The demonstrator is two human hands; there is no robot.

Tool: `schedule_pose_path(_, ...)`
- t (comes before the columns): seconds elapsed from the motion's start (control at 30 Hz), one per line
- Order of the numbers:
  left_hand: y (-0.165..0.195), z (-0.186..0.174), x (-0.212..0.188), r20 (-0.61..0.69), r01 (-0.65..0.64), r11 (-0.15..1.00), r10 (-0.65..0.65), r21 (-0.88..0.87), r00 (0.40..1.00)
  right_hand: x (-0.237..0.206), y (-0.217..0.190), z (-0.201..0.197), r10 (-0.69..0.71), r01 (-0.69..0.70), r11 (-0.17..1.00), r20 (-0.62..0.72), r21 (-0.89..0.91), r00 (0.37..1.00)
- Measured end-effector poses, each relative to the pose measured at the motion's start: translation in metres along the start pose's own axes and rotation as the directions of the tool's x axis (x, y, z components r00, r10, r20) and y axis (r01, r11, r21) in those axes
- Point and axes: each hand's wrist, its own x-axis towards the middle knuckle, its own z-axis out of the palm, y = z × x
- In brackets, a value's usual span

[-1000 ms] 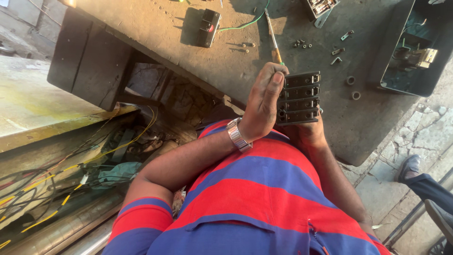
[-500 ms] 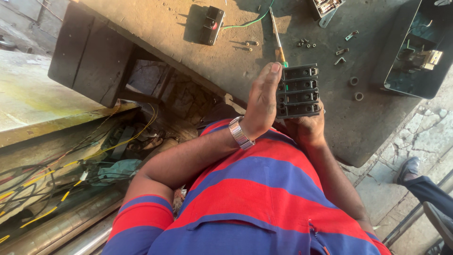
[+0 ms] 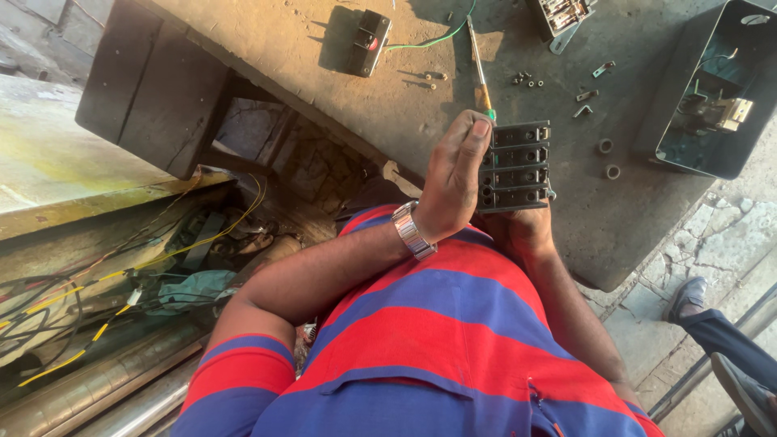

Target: The person works on a small black electrical component on a cluttered workbench. They use a screwdriver and a wrench to tighten and loosen screws on the component, repeatedly turning it over and adjusting its parts.

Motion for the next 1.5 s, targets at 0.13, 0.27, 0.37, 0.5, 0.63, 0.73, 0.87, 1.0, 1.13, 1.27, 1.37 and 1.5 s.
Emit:
schedule_pose_path(0.13, -0.002, 0.001, 0.000, -0.006, 0.005, 0.999, -0.005, -0.033, 1.000, -0.003, -0.002, 0.002, -0.013, 0.011, 0.999, -0.040, -0.054, 0.999)
schedule_pose_path(0.27, -0.005, 0.002, -0.001, 0.013, 0.040, 0.996, -0.039, -0.085, 0.999, -0.005, -0.003, -0.004, 0.016, -0.021, 0.997, -0.053, -0.079, 0.998)
schedule_pose_path(0.37, -0.007, 0.001, -0.001, 0.051, 0.009, 0.998, -0.005, -0.066, 0.999, -0.006, 0.000, -0.012, 0.044, -0.049, 0.997, -0.076, -0.066, 0.996)
schedule_pose_path(0.5, -0.009, 0.001, -0.003, 0.070, 0.057, 0.997, -0.054, -0.049, 0.996, -0.009, 0.004, -0.019, 0.056, -0.061, 0.997, -0.103, -0.045, 0.993)
schedule_pose_path(0.63, -0.009, 0.001, -0.005, 0.089, 0.070, 0.994, -0.063, -0.081, 0.994, -0.010, 0.004, -0.020, 0.079, -0.083, 0.996, -0.114, -0.029, 0.990)
schedule_pose_path(0.73, -0.008, 0.001, -0.005, 0.092, 0.080, 0.991, -0.071, -0.104, 0.993, -0.010, 0.001, -0.018, 0.109, -0.113, 0.993, -0.141, -0.020, 0.984)
schedule_pose_path(0.87, -0.007, 0.000, -0.007, 0.092, 0.064, 0.988, -0.052, -0.138, 0.994, -0.012, -0.003, -0.013, 0.024, -0.037, 0.991, -0.098, -0.127, 0.995)
schedule_pose_path(1.0, -0.008, 0.000, -0.009, 0.064, 0.050, 0.990, -0.041, -0.132, 0.997, -0.011, -0.005, -0.010, -0.006, -0.005, 0.988, -0.076, -0.153, 0.997)
schedule_pose_path(1.13, -0.009, -0.002, -0.009, 0.056, 0.047, 0.991, -0.040, -0.128, 0.998, -0.008, -0.007, -0.009, -0.070, 0.080, 0.980, 0.059, -0.180, 0.996)
schedule_pose_path(1.27, -0.009, -0.002, -0.009, 0.066, 0.024, 0.996, -0.019, -0.082, 0.998, -0.008, -0.006, -0.008, -0.071, 0.073, 0.986, 0.018, -0.147, 0.997)
schedule_pose_path(1.37, -0.007, -0.002, -0.010, 0.071, -0.014, 1.000, 0.016, -0.028, 0.997, -0.009, -0.003, -0.009, -0.050, 0.046, 0.992, -0.035, -0.115, 0.998)
schedule_pose_path(1.5, -0.006, -0.002, -0.011, 0.065, -0.002, 1.000, 0.004, -0.026, 0.998, -0.009, 0.003, -0.018, -0.013, 0.010, 0.998, -0.051, -0.059, 0.999)
